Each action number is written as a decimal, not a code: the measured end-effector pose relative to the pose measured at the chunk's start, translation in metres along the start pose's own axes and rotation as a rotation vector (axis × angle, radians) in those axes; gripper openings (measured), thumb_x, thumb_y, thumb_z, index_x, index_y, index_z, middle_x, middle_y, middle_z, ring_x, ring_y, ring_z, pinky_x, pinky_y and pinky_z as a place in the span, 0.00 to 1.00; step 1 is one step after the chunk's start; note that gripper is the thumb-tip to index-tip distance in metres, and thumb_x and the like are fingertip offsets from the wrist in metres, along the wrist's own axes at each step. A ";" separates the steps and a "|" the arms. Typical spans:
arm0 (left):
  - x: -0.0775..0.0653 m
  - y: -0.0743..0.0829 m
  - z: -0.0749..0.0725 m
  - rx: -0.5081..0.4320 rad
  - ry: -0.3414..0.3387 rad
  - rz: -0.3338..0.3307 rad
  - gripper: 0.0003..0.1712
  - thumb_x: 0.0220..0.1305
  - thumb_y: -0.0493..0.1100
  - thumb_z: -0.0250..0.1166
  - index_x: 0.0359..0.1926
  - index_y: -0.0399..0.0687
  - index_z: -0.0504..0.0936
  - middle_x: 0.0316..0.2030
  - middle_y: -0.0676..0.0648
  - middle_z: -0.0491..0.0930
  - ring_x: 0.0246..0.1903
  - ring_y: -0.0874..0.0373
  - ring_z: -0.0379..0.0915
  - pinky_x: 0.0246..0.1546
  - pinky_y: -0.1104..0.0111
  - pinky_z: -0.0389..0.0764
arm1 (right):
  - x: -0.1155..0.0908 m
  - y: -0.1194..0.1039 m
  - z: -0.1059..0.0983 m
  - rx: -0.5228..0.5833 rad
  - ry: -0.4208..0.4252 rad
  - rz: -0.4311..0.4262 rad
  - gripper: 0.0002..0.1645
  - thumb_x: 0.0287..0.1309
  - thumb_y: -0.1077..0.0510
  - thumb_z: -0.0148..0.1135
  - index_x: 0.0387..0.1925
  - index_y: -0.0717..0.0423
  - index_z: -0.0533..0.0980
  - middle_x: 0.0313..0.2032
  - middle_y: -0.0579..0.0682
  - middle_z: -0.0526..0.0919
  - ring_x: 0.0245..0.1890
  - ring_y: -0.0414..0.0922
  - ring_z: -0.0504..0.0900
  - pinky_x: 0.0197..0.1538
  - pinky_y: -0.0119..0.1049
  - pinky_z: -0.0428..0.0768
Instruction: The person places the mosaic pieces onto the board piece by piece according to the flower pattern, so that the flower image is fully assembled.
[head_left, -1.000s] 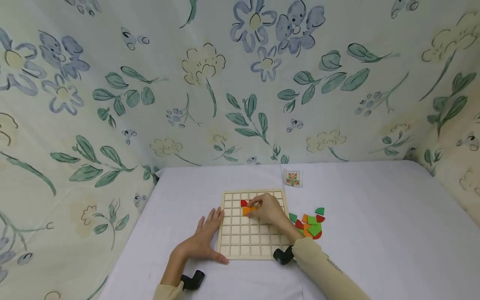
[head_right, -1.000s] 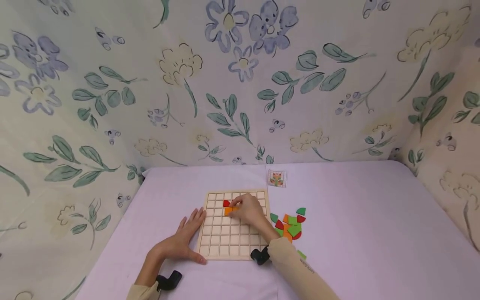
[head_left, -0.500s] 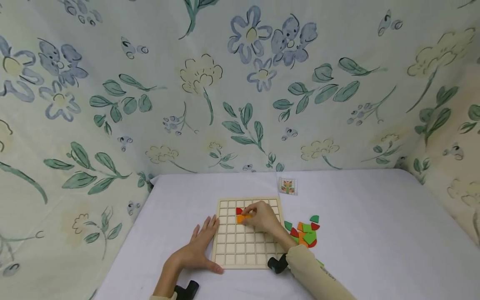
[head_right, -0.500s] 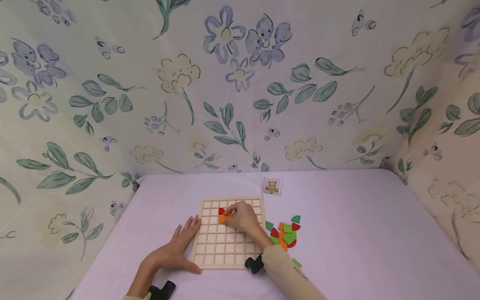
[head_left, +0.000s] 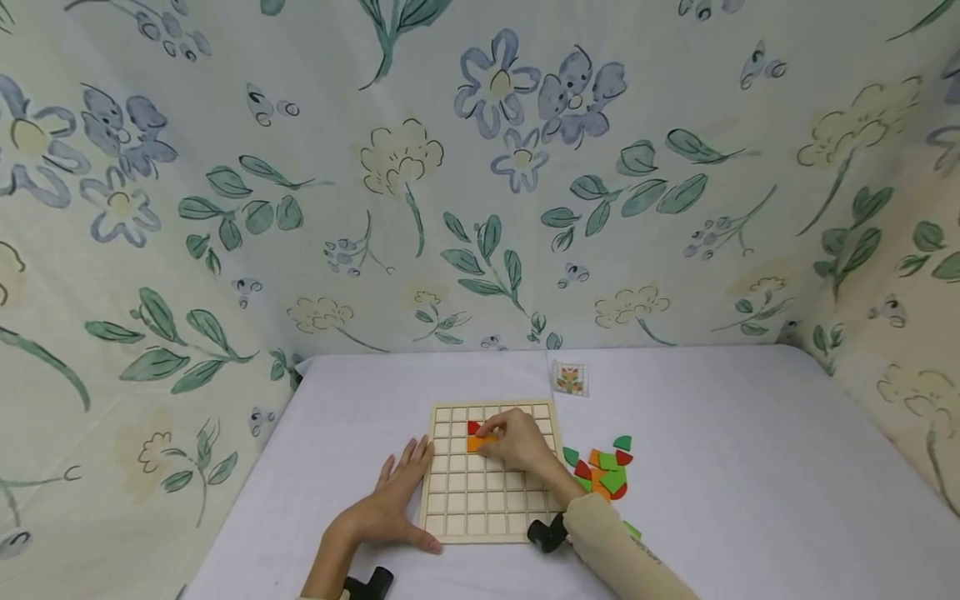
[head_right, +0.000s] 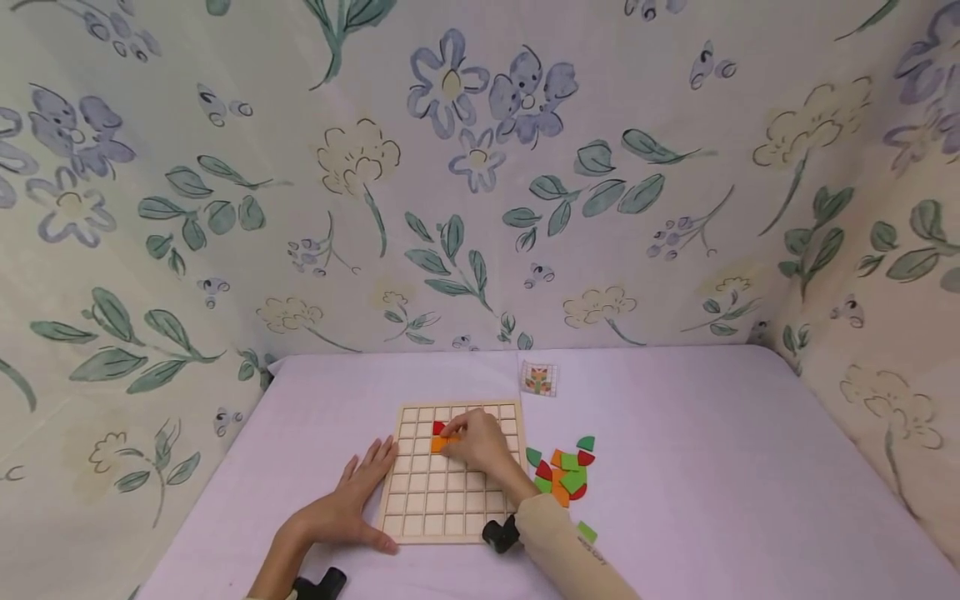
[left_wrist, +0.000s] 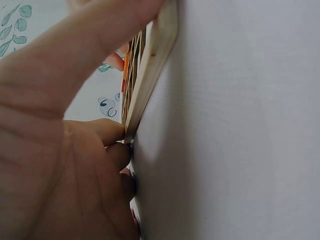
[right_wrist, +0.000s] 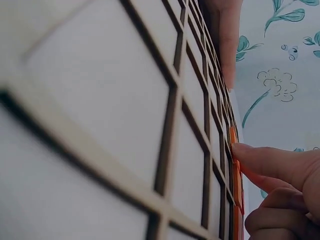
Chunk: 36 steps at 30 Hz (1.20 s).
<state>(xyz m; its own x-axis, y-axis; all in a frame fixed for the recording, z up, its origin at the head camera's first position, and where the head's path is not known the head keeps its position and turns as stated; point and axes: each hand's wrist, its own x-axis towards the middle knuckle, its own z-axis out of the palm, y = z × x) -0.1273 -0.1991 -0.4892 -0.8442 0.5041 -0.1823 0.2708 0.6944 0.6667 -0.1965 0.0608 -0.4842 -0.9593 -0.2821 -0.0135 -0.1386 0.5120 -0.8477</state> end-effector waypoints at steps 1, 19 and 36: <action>0.000 -0.001 0.000 0.000 0.002 0.004 0.84 0.38 0.62 0.86 0.83 0.39 0.39 0.83 0.39 0.32 0.83 0.37 0.21 0.78 0.36 0.25 | 0.000 -0.001 -0.001 0.000 -0.001 0.011 0.08 0.49 0.62 0.80 0.34 0.55 0.90 0.31 0.52 0.85 0.19 0.38 0.60 0.26 0.28 0.61; -0.011 0.002 -0.005 -0.011 -0.022 -0.030 0.84 0.39 0.60 0.86 0.83 0.37 0.40 0.83 0.36 0.31 0.82 0.35 0.20 0.77 0.33 0.25 | -0.055 0.016 -0.067 0.017 0.048 0.122 0.14 0.59 0.59 0.74 0.46 0.59 0.88 0.14 0.43 0.59 0.15 0.39 0.54 0.19 0.26 0.55; -0.001 0.006 -0.008 0.004 -0.069 -0.011 0.86 0.38 0.67 0.84 0.83 0.37 0.39 0.83 0.33 0.30 0.82 0.33 0.21 0.76 0.31 0.27 | -0.091 0.058 -0.123 -0.061 0.087 0.260 0.14 0.56 0.59 0.76 0.45 0.57 0.88 0.15 0.44 0.61 0.18 0.41 0.59 0.22 0.28 0.56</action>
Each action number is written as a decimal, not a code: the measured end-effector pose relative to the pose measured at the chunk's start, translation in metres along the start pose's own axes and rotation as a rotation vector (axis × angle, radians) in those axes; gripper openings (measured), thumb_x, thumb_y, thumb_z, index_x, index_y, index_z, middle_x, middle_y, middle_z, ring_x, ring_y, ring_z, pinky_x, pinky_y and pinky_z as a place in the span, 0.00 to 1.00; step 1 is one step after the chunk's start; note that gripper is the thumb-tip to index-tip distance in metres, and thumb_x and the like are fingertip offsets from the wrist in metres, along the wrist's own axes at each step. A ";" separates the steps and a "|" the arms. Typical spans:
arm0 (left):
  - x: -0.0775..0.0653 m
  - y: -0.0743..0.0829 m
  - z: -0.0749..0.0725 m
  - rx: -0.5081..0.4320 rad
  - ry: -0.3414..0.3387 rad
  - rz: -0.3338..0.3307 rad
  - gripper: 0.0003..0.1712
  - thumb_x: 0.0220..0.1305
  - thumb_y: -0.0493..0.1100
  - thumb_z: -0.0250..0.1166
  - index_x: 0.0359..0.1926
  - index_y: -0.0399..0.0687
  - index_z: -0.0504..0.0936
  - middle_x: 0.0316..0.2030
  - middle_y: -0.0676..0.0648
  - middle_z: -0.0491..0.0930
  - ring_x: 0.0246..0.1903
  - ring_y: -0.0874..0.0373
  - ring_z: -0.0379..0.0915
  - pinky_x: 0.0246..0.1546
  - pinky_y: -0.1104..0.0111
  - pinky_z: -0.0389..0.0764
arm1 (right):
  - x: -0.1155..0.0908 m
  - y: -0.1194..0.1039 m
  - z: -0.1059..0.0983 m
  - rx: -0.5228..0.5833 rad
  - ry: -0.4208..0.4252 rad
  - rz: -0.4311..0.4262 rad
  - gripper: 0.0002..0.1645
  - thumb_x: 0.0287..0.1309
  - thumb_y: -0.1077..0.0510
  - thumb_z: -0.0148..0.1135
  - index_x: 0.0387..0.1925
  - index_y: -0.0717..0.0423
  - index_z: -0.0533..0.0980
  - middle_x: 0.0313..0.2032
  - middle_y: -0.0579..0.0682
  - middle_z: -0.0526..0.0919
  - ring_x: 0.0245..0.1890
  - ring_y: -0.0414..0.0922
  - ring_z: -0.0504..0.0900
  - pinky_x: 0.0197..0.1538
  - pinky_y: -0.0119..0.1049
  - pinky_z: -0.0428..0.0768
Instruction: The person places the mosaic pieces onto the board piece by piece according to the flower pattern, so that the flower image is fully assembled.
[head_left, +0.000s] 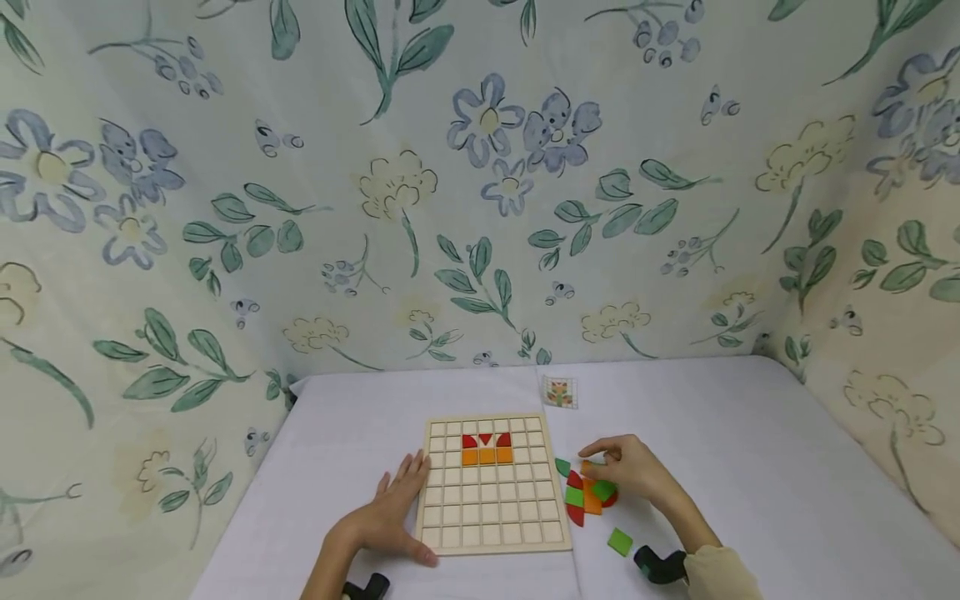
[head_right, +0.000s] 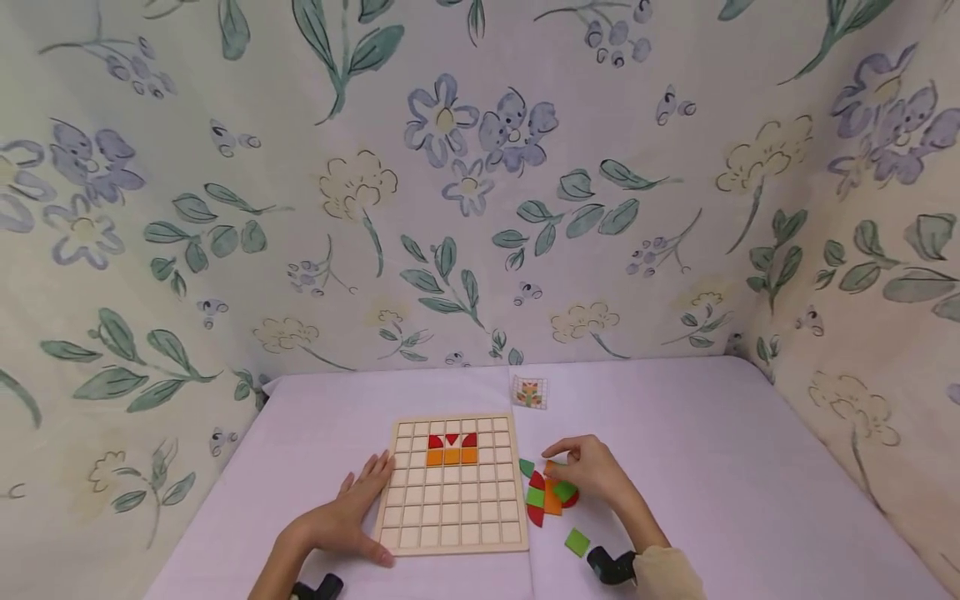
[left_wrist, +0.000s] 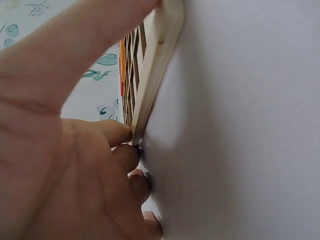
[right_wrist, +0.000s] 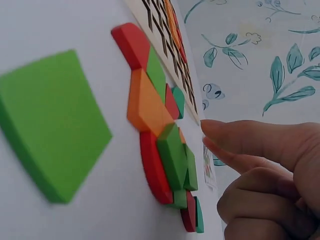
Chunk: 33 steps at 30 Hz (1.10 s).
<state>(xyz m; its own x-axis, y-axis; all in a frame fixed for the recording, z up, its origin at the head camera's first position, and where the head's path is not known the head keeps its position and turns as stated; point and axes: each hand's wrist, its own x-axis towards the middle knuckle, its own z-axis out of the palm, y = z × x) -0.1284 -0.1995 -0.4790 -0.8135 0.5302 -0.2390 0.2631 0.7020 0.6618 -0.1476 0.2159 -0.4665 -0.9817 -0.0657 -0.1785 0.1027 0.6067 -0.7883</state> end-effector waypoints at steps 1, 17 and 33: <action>0.000 -0.002 0.001 -0.011 0.004 0.009 0.86 0.38 0.68 0.84 0.83 0.38 0.38 0.83 0.33 0.29 0.82 0.33 0.20 0.75 0.30 0.27 | 0.001 0.002 -0.001 -0.003 -0.001 0.007 0.14 0.56 0.59 0.76 0.45 0.57 0.88 0.15 0.44 0.61 0.18 0.41 0.59 0.22 0.28 0.57; -0.001 0.003 -0.001 0.031 0.001 -0.005 0.85 0.39 0.65 0.84 0.82 0.35 0.38 0.83 0.33 0.31 0.82 0.33 0.22 0.77 0.31 0.29 | 0.004 0.011 0.005 -0.049 0.014 0.011 0.13 0.52 0.57 0.79 0.40 0.56 0.88 0.14 0.43 0.64 0.17 0.40 0.62 0.22 0.28 0.59; 0.002 0.001 -0.001 0.049 -0.004 -0.006 0.86 0.39 0.68 0.83 0.82 0.36 0.37 0.83 0.34 0.30 0.82 0.34 0.21 0.77 0.32 0.28 | 0.005 0.013 -0.011 -0.101 -0.046 0.007 0.12 0.51 0.58 0.79 0.38 0.56 0.88 0.21 0.45 0.62 0.28 0.44 0.63 0.30 0.34 0.58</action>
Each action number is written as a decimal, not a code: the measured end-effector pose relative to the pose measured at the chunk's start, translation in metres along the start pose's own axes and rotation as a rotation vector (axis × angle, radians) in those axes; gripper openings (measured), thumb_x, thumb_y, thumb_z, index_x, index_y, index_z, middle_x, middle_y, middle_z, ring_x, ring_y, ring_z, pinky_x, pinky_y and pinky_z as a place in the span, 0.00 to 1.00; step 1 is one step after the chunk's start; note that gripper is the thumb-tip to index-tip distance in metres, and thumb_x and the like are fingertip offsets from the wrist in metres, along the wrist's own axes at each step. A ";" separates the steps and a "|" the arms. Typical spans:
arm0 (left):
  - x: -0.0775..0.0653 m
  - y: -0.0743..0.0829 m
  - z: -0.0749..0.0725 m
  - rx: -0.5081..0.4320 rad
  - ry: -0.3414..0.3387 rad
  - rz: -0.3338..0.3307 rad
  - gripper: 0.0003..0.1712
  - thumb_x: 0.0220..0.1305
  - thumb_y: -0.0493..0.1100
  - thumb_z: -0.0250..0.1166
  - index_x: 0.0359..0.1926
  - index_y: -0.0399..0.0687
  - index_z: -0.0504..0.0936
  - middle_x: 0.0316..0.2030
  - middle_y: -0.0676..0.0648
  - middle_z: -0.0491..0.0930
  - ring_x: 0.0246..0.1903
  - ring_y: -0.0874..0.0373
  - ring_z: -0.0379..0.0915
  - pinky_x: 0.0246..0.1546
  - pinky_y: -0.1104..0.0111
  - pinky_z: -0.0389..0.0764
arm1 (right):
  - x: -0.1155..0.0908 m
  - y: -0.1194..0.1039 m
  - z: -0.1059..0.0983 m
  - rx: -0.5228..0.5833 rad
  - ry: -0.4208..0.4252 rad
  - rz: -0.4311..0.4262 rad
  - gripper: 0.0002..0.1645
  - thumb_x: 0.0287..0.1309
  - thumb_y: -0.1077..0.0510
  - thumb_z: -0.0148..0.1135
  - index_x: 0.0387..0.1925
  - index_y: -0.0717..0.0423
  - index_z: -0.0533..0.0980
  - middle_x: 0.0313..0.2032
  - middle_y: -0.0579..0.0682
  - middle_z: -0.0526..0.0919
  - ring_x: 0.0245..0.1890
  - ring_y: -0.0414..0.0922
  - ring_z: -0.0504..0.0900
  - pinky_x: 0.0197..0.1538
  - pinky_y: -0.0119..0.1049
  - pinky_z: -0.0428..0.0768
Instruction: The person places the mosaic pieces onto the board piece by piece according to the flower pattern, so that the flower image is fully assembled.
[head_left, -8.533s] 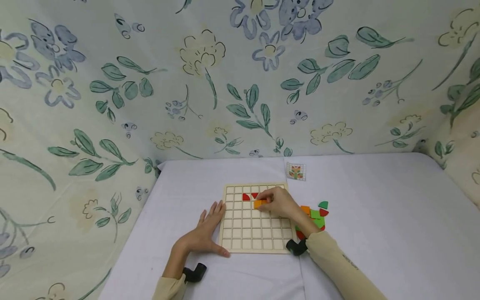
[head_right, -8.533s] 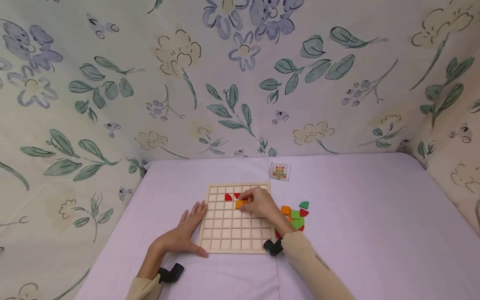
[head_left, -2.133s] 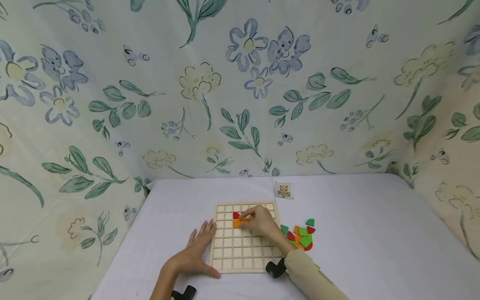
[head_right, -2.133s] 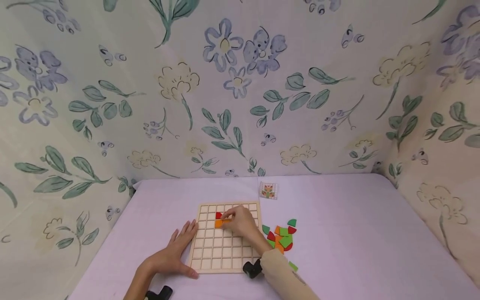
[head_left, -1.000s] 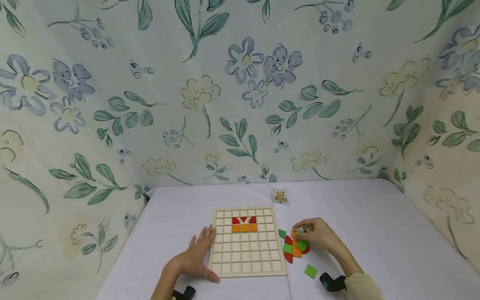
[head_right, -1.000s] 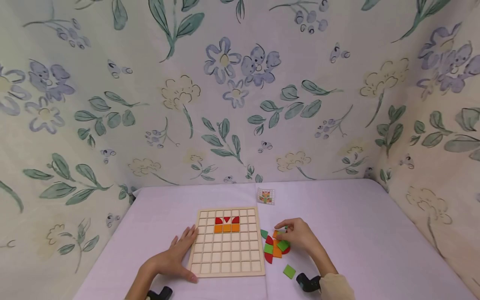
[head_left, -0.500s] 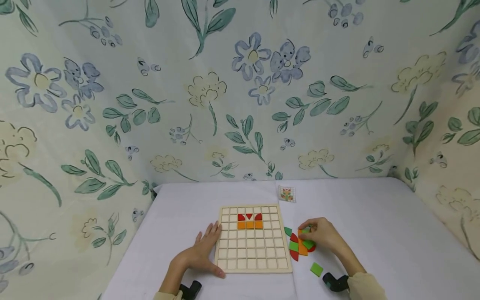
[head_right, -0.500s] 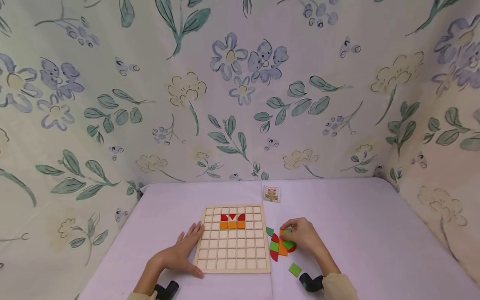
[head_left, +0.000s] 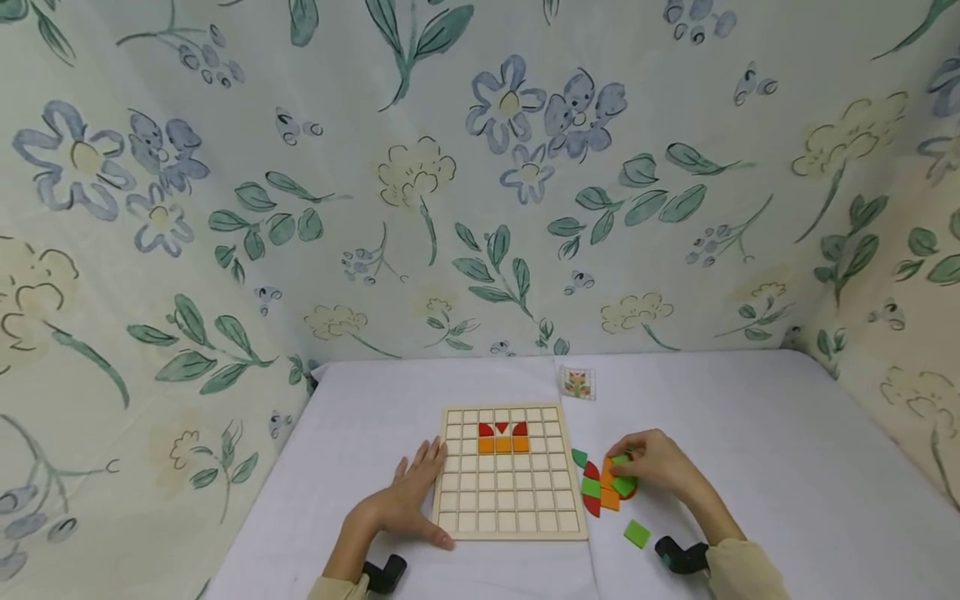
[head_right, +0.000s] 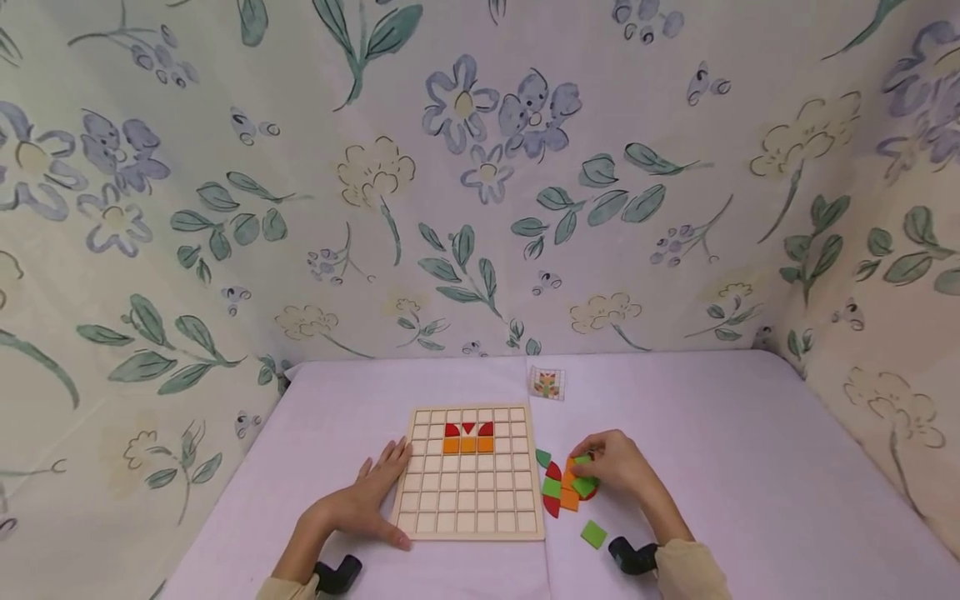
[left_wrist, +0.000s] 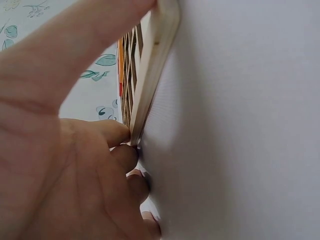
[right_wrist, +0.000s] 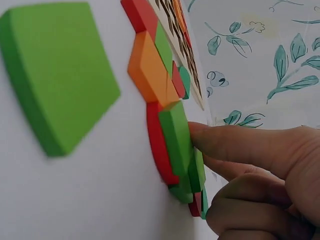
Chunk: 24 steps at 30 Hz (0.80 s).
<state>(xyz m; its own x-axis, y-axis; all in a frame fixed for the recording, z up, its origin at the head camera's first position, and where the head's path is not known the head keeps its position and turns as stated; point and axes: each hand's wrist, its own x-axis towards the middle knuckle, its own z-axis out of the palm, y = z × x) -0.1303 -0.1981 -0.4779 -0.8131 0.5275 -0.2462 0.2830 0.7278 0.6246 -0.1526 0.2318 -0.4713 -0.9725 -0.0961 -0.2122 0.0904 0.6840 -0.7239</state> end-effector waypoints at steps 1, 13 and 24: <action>0.001 -0.003 0.001 -0.010 0.003 0.014 0.86 0.39 0.69 0.83 0.83 0.37 0.37 0.83 0.34 0.29 0.82 0.34 0.20 0.76 0.31 0.28 | 0.000 0.000 -0.001 0.004 -0.008 0.008 0.12 0.51 0.59 0.79 0.38 0.56 0.88 0.20 0.45 0.63 0.27 0.44 0.63 0.30 0.34 0.58; 0.004 0.002 -0.003 0.019 -0.001 -0.004 0.84 0.42 0.63 0.85 0.82 0.36 0.36 0.83 0.35 0.28 0.82 0.36 0.21 0.78 0.33 0.29 | 0.001 0.002 -0.002 0.045 -0.003 0.003 0.12 0.54 0.62 0.77 0.41 0.59 0.87 0.18 0.44 0.61 0.22 0.42 0.61 0.26 0.31 0.57; 0.002 0.002 -0.002 0.020 -0.001 -0.023 0.83 0.42 0.62 0.84 0.83 0.37 0.37 0.83 0.36 0.29 0.82 0.37 0.21 0.79 0.35 0.29 | 0.005 0.005 0.000 0.017 0.004 -0.001 0.15 0.51 0.59 0.79 0.41 0.58 0.88 0.18 0.44 0.61 0.22 0.42 0.61 0.26 0.31 0.56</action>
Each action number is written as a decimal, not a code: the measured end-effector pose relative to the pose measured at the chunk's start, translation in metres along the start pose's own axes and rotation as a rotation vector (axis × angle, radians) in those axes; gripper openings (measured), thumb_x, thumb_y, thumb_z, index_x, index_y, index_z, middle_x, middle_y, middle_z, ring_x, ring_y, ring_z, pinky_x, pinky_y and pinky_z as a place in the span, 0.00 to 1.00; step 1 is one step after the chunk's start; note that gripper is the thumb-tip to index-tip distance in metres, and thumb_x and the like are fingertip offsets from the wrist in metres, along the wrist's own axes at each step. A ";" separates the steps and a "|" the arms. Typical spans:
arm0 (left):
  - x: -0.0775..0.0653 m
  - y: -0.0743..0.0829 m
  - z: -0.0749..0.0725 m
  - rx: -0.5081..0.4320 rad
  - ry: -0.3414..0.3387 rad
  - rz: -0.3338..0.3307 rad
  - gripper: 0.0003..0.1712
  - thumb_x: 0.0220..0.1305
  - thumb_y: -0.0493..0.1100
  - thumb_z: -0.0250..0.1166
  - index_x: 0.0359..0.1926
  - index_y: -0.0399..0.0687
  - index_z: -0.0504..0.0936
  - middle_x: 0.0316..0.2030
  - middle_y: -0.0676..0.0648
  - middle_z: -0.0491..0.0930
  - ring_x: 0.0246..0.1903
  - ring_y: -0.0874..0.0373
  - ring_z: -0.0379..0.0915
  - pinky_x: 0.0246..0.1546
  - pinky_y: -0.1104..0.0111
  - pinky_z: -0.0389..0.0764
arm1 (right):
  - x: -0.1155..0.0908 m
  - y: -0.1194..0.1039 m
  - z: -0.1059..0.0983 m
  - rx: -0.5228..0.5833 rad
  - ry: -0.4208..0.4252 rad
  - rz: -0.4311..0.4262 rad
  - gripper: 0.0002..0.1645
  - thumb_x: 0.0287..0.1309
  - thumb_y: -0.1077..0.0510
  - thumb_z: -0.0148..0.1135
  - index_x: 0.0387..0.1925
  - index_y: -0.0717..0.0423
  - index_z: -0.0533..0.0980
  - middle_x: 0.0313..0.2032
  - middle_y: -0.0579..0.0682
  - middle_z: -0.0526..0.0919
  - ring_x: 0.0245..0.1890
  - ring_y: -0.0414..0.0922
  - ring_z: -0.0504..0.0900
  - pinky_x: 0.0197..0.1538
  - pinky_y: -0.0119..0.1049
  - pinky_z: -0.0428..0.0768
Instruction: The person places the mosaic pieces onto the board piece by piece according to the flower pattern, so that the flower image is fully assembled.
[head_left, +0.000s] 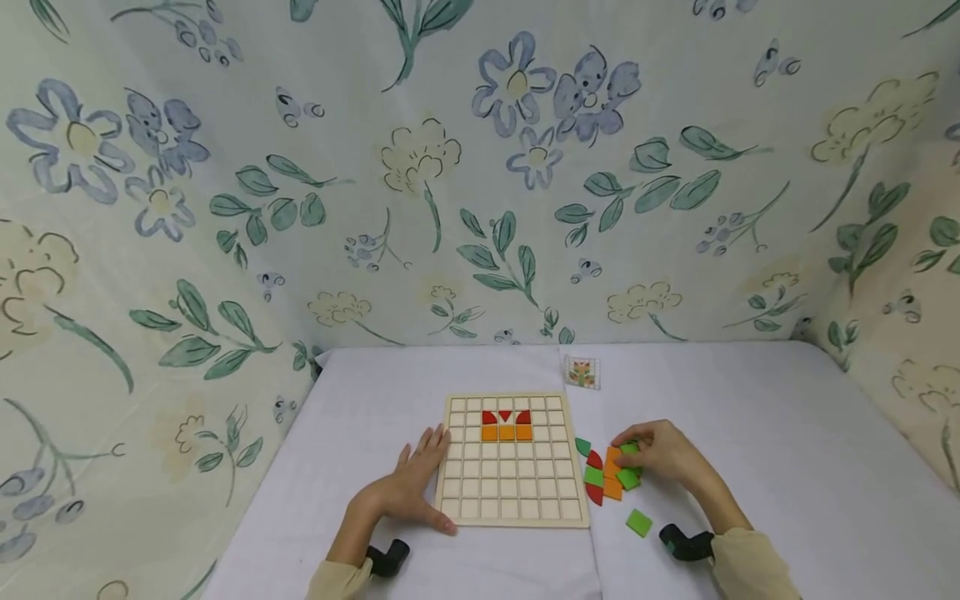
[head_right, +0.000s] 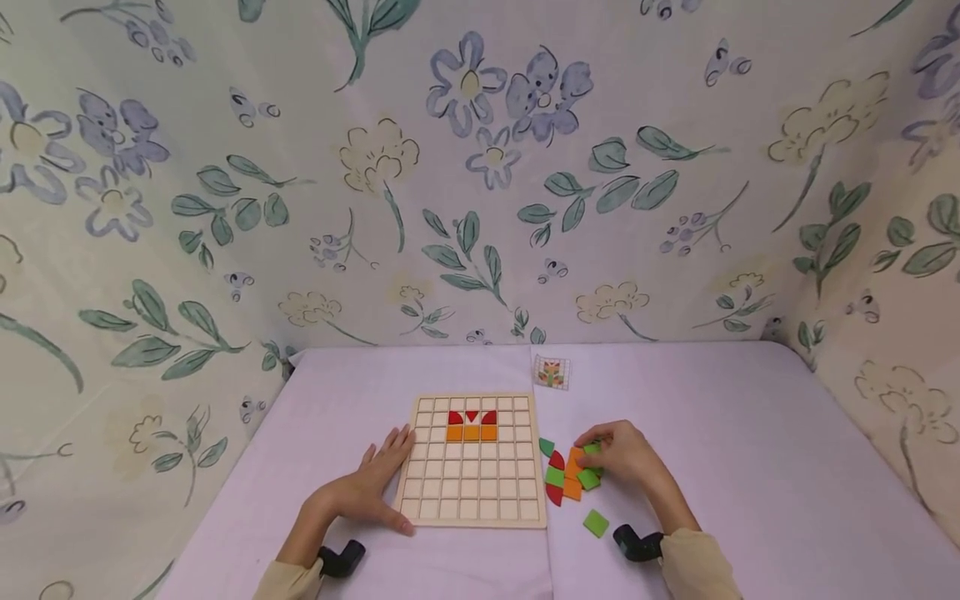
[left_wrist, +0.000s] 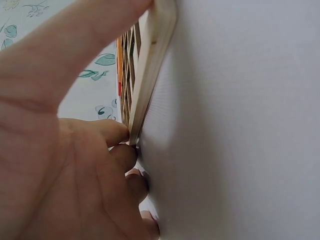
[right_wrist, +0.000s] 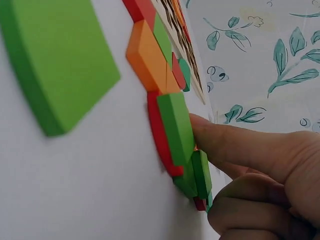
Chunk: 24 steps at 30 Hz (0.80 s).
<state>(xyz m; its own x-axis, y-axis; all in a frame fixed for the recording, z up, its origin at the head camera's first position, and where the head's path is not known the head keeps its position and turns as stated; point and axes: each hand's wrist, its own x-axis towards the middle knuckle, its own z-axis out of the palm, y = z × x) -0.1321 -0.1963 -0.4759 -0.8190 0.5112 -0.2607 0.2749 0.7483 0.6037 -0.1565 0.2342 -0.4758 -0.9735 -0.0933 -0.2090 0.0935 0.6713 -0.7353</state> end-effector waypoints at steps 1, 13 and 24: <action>0.000 0.000 0.000 0.001 0.000 0.000 0.83 0.42 0.62 0.84 0.83 0.37 0.37 0.83 0.36 0.29 0.83 0.37 0.21 0.79 0.35 0.29 | 0.000 0.000 0.000 0.004 0.003 0.000 0.15 0.51 0.59 0.80 0.41 0.59 0.88 0.18 0.44 0.61 0.22 0.42 0.61 0.26 0.32 0.56; 0.001 0.000 0.000 -0.013 0.000 -0.002 0.84 0.42 0.61 0.85 0.83 0.38 0.36 0.83 0.37 0.29 0.83 0.38 0.20 0.79 0.35 0.29 | 0.002 -0.001 0.003 -0.015 0.054 0.024 0.20 0.49 0.57 0.81 0.44 0.60 0.86 0.17 0.44 0.60 0.21 0.42 0.61 0.25 0.31 0.57; -0.001 0.004 -0.001 -0.006 -0.002 0.001 0.84 0.42 0.60 0.85 0.82 0.35 0.35 0.83 0.35 0.29 0.82 0.36 0.21 0.79 0.34 0.29 | 0.005 0.000 0.004 0.013 0.052 0.016 0.23 0.51 0.57 0.80 0.48 0.61 0.85 0.17 0.44 0.60 0.20 0.41 0.60 0.24 0.30 0.57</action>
<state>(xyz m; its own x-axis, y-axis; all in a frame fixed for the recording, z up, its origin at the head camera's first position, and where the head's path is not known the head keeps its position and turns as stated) -0.1307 -0.1947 -0.4722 -0.8179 0.5127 -0.2612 0.2726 0.7450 0.6088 -0.1605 0.2306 -0.4796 -0.9814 -0.0437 -0.1871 0.1117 0.6625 -0.7407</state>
